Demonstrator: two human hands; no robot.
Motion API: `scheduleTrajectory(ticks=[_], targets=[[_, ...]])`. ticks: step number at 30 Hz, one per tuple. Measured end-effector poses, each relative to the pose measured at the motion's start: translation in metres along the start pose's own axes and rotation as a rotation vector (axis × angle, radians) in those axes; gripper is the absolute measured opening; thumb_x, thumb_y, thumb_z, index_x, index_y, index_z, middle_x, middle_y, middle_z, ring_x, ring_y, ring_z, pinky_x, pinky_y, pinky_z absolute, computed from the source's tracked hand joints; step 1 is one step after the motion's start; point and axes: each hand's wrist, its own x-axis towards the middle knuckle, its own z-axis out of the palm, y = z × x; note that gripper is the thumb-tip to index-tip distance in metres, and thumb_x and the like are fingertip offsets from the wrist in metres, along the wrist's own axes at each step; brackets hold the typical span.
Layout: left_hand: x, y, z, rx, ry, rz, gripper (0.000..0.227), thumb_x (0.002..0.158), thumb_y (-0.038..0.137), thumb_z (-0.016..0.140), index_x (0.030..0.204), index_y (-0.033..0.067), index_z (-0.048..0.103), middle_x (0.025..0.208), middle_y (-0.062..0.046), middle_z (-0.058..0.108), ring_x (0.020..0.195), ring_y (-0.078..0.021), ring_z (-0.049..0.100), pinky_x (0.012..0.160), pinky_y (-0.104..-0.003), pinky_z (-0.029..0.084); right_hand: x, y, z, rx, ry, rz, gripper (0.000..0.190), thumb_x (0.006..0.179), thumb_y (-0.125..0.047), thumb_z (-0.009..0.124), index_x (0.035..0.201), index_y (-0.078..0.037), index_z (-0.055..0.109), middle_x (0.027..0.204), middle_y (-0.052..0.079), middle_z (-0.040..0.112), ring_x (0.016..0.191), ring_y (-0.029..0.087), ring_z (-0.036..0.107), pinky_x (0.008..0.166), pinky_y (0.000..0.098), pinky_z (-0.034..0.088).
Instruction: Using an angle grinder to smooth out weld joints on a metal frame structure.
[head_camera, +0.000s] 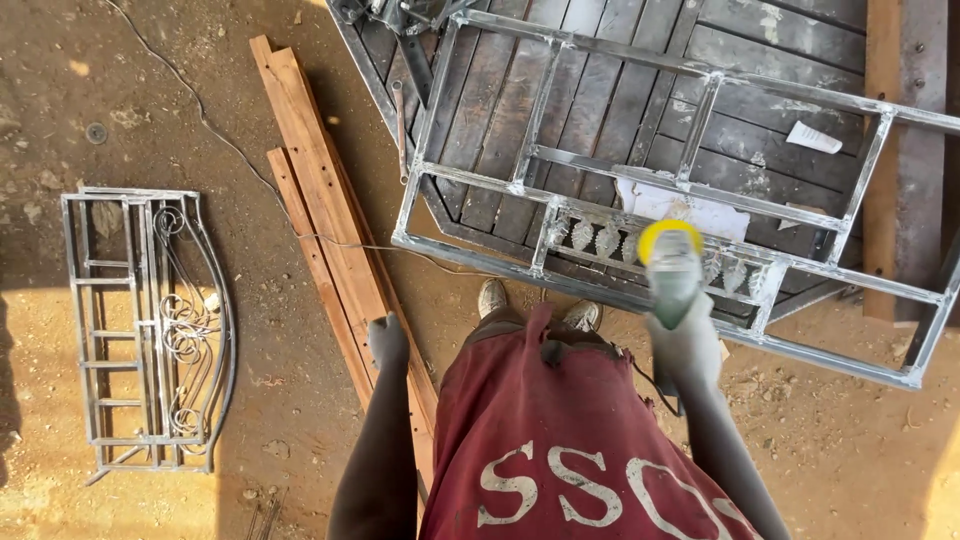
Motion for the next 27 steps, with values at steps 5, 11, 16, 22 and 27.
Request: scheduleTrajectory(ticks=[5,11,16,22,27], targets=[[0.002,0.032,0.03,0.06,0.02,0.101,0.042,0.102,0.044,0.049,0.126,0.0115,0.06,0.124,-0.015,0.061,0.126,-0.0367,0.056,0.111,-0.061,0.029,0.012,-0.034,0.017,-0.28,-0.241,-0.325,0.07,0.086,-0.04,0.067,0.143,-0.009,0.04,0.135,0.024,0.062,0.122,0.051,0.061,0.108,0.0624,0.045],[-0.058,0.066,0.044,0.247,0.06,0.377,0.029,0.103,0.036,0.051,0.118,0.0134,0.06,0.121,-0.015,0.058,0.122,-0.0393,0.056,0.106,-0.06,0.038,0.004,-0.007,-0.033,-0.161,-0.142,-0.165,0.059,0.093,-0.038,0.068,0.137,-0.008,0.044,0.126,0.026,0.066,0.121,0.048,0.063,0.106,0.0607,0.046],[-0.106,0.092,0.09,0.377,-0.077,0.682,0.023,0.101,0.033,0.049,0.107,0.0167,0.064,0.116,-0.008,0.059,0.119,-0.0301,0.054,0.106,-0.052,0.037,0.045,0.079,-0.082,0.036,0.052,0.073,0.053,0.094,-0.03,0.072,0.135,-0.004,0.048,0.111,0.024,0.066,0.102,0.044,0.065,0.086,0.0611,0.051],[-0.157,0.109,0.178,0.725,-0.473,1.36,0.028,0.097,0.035,0.052,0.104,0.0143,0.069,0.113,-0.007,0.062,0.11,-0.0279,0.056,0.092,-0.047,0.047,0.062,0.216,-0.114,0.677,0.321,0.212,0.038,0.09,-0.033,0.071,0.117,-0.009,0.063,0.1,0.004,0.066,0.083,0.016,0.065,0.068,0.0321,0.056],[-0.157,0.101,0.243,0.974,-0.291,1.721,0.026,0.083,0.03,0.071,0.104,0.0162,0.064,0.102,-0.004,0.064,0.099,-0.0273,0.059,0.087,-0.044,0.046,0.047,0.302,-0.108,1.465,0.469,0.389,0.025,0.095,-0.036,0.061,0.11,-0.019,0.052,0.081,-0.002,0.062,0.071,0.013,0.066,0.074,0.0293,0.065]])
